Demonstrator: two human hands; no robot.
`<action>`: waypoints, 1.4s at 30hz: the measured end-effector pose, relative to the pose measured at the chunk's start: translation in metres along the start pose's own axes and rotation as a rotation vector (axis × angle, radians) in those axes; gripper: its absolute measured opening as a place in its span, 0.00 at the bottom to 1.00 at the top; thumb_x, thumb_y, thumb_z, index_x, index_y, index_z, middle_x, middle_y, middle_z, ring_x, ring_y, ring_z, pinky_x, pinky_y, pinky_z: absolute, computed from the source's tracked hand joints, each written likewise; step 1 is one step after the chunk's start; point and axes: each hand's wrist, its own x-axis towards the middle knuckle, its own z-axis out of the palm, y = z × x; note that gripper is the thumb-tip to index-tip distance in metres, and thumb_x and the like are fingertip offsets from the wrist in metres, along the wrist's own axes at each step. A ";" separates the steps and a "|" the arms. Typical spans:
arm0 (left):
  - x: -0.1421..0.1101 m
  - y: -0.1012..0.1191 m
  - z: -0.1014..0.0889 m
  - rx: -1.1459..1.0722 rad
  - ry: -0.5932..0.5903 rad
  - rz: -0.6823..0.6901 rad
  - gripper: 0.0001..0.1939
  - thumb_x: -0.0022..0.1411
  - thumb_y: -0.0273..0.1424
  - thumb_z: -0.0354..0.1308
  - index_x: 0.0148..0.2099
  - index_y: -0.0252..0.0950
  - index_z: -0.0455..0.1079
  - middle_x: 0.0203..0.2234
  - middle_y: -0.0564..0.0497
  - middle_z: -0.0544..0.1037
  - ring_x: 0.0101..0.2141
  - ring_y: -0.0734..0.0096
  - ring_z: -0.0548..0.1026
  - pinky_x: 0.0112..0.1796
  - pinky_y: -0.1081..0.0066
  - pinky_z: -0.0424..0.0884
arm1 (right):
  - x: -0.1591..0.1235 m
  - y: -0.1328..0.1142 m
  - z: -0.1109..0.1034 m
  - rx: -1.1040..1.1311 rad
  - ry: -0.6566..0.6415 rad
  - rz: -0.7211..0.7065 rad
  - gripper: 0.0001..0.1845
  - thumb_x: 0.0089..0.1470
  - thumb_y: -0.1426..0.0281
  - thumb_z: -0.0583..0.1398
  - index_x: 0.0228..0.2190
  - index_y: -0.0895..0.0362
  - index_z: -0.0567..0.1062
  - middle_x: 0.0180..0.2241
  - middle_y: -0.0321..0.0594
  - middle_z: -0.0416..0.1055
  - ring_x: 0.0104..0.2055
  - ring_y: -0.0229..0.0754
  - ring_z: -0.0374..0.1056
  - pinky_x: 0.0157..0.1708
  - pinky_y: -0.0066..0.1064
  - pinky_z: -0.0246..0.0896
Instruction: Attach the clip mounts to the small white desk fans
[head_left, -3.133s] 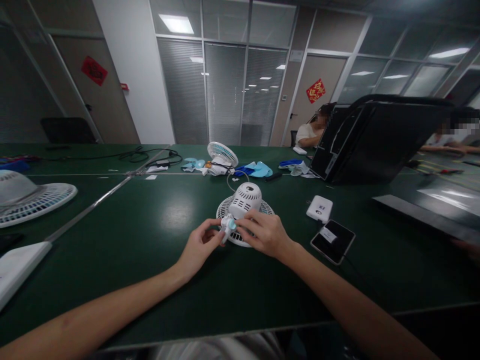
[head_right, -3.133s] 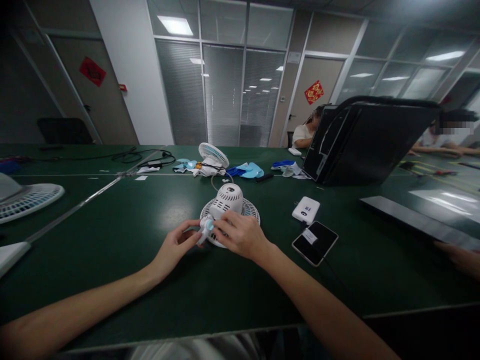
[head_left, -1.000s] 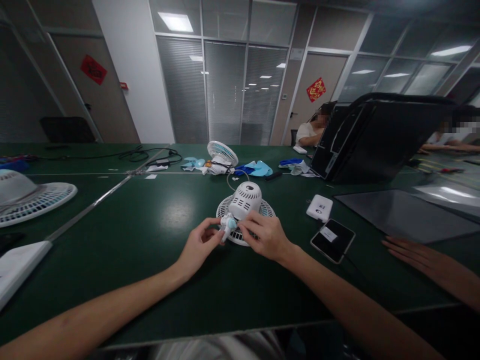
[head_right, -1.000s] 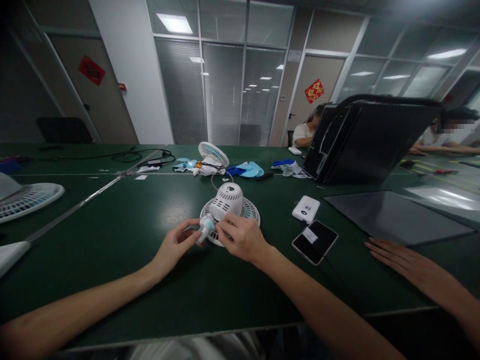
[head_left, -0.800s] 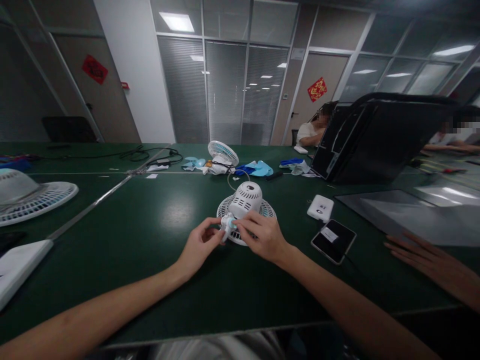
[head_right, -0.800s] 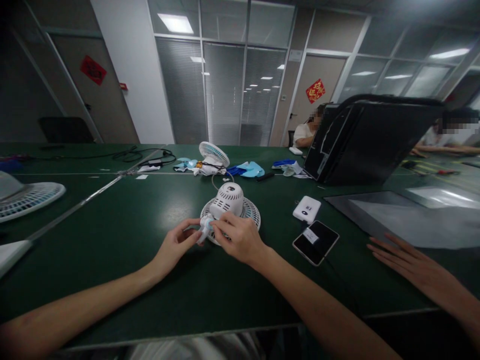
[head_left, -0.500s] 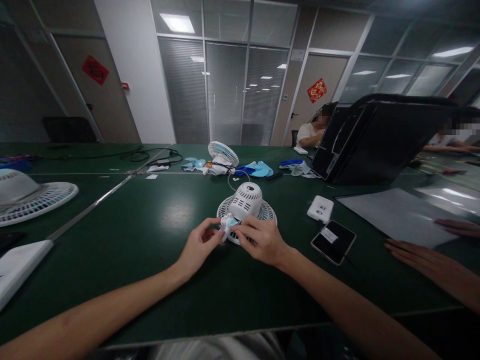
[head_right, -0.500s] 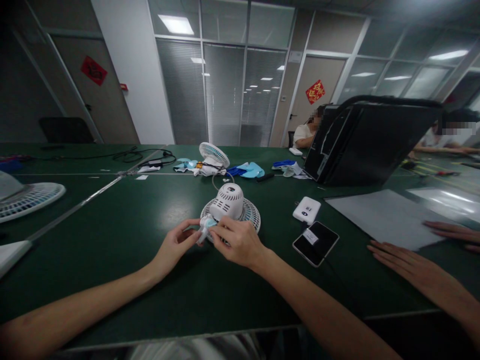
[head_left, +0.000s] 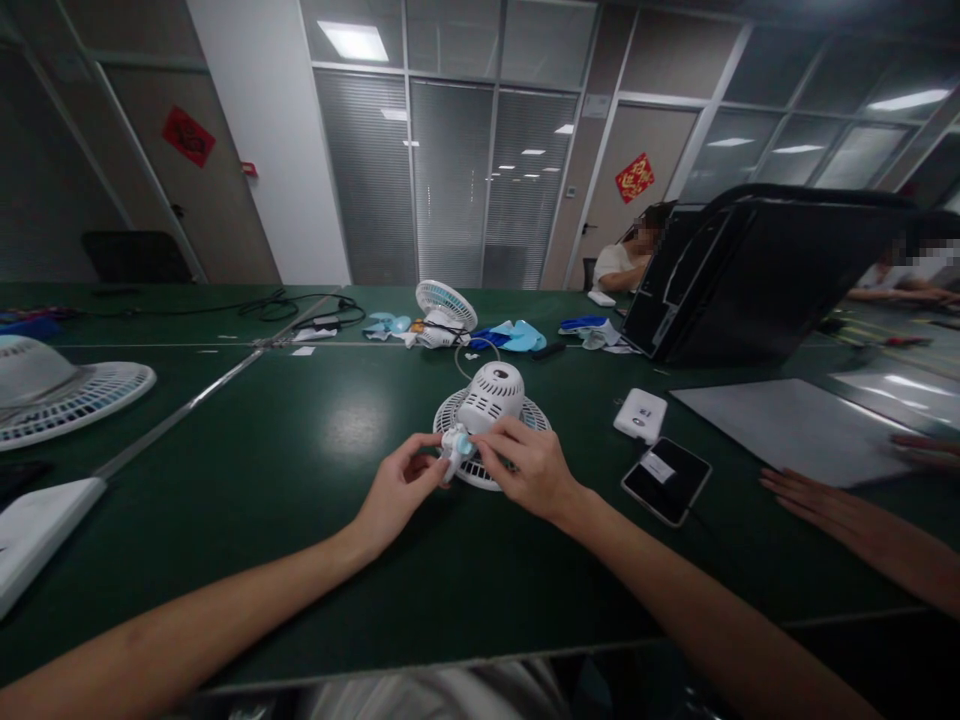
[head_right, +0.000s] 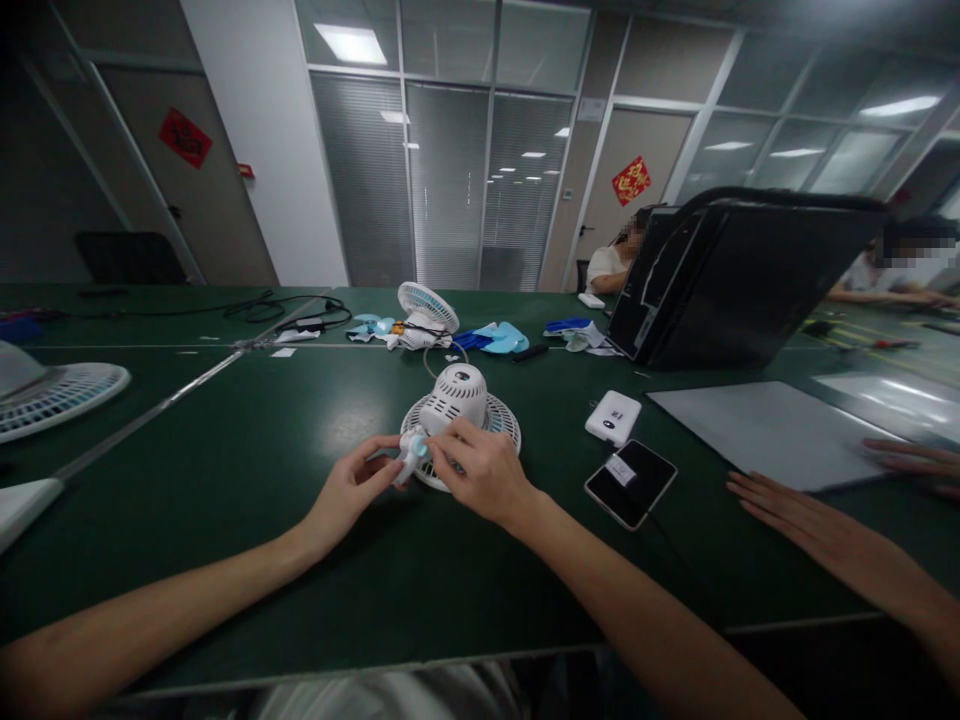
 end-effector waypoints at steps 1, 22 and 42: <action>0.000 0.000 0.000 0.004 0.000 -0.003 0.23 0.63 0.41 0.64 0.55 0.34 0.70 0.34 0.48 0.80 0.35 0.63 0.79 0.42 0.64 0.73 | 0.000 0.001 0.000 -0.008 -0.002 0.003 0.11 0.66 0.70 0.57 0.45 0.57 0.79 0.38 0.43 0.74 0.34 0.39 0.71 0.32 0.30 0.67; 0.000 0.005 0.002 0.002 0.011 -0.006 0.24 0.61 0.42 0.65 0.54 0.34 0.70 0.34 0.48 0.80 0.34 0.63 0.79 0.41 0.65 0.74 | -0.001 -0.001 0.002 -0.008 0.011 0.027 0.11 0.67 0.70 0.57 0.43 0.57 0.79 0.38 0.42 0.74 0.34 0.39 0.71 0.32 0.30 0.66; 0.001 0.002 0.000 0.013 0.012 0.002 0.23 0.63 0.41 0.63 0.55 0.33 0.69 0.34 0.47 0.80 0.35 0.63 0.78 0.42 0.64 0.73 | -0.001 -0.002 0.003 0.031 -0.002 -0.003 0.10 0.66 0.70 0.57 0.42 0.57 0.79 0.37 0.41 0.74 0.33 0.37 0.70 0.32 0.30 0.65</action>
